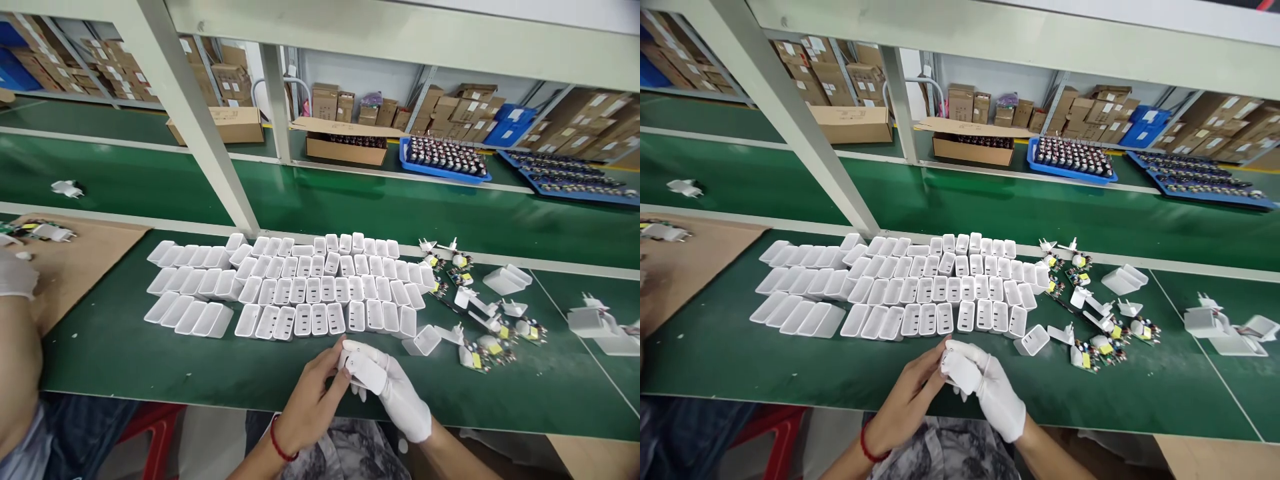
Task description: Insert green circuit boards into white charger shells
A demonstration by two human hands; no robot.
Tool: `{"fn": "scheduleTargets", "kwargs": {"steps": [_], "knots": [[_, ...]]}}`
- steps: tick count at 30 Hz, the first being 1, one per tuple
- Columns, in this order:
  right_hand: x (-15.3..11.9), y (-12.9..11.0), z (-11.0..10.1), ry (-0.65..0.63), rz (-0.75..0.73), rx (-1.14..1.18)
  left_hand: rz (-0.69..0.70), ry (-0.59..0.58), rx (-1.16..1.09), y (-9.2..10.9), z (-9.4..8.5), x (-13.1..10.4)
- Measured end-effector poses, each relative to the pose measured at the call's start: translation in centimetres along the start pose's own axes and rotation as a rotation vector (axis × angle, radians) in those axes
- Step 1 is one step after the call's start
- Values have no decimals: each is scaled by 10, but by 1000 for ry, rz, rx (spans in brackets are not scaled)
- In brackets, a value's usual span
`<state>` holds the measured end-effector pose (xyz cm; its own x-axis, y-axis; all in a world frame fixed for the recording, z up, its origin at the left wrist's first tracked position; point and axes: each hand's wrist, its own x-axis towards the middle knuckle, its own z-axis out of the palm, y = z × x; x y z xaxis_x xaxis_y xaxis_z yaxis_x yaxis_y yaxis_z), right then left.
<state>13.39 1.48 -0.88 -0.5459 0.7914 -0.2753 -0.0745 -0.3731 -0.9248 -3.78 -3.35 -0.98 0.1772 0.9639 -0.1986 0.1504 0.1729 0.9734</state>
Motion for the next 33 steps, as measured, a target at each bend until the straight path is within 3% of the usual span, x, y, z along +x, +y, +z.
{"fn": "scheduleTargets", "kwargs": {"steps": [4, 10, 13, 18, 21, 24, 29, 33], "knots": [[-4, -14, -1, -94, 8, -119, 34, -12, -14, 1, -1, 2], [-5, 6, 0, -10, -79, -36, -39, -44, 153, -2, 2, -4], [-7, 6, 3, -1, -115, -45, -56, -31, 102, 1, 2, -3], [-26, -14, -13, -89, -221, -512, -32, 96, -190, 9, 4, 5], [-33, -16, -24, 30, -386, -864, -163, 161, -423, 10, 7, 10], [-31, -16, -23, 116, -470, -939, -192, 136, -523, 9, 9, 12], [-25, -23, -9, 77, -495, -855, -169, 91, -338, 16, 11, 10], [-28, -21, -11, 84, -461, -852, -102, 25, -131, 25, 13, 5]]}}
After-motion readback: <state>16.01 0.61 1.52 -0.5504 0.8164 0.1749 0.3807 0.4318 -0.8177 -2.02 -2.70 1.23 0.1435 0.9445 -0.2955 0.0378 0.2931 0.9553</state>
